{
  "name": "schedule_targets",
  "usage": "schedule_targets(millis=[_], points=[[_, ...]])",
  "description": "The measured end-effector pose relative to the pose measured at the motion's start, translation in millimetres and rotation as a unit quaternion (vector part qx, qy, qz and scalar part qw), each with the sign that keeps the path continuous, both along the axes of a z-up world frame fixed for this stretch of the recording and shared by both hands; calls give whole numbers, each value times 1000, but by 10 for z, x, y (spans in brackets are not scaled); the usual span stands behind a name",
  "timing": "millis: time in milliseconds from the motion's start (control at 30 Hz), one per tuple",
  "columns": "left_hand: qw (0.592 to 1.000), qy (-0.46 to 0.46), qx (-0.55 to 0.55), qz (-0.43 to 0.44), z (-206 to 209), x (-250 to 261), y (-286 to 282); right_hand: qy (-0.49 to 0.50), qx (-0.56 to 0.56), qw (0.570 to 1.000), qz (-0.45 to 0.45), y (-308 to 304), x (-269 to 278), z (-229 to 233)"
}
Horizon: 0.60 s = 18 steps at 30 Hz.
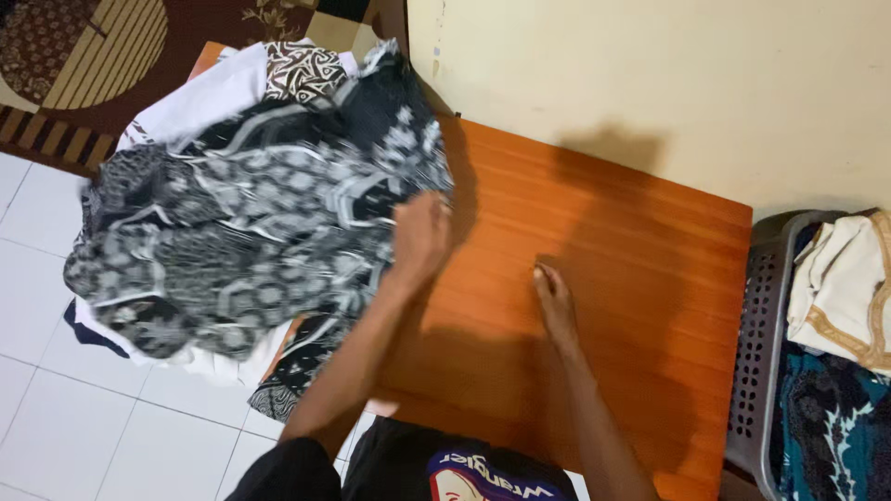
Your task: The person folds a white garment and then a black patterned garment by hand on a wooden surface, placing each folded item into a laundry basket.
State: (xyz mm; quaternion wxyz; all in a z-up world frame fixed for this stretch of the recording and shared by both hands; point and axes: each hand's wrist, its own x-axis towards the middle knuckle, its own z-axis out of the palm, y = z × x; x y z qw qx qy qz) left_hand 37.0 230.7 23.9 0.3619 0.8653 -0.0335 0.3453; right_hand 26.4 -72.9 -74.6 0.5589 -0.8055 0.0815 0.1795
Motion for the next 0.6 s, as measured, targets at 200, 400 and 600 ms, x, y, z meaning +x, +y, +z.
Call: schedule_targets(millis=[200,400,600], points=[[910,196,-94,-352,339,-493,-1479,179,398,898,-55,90,478,-562],[952,177,-88,-234,50,-756,-1338,69,425,866,-254,-1223,617,-575],[967,177,166,-84,-535,-1061,-714,-26,229,866,-444,-2299,298,79]])
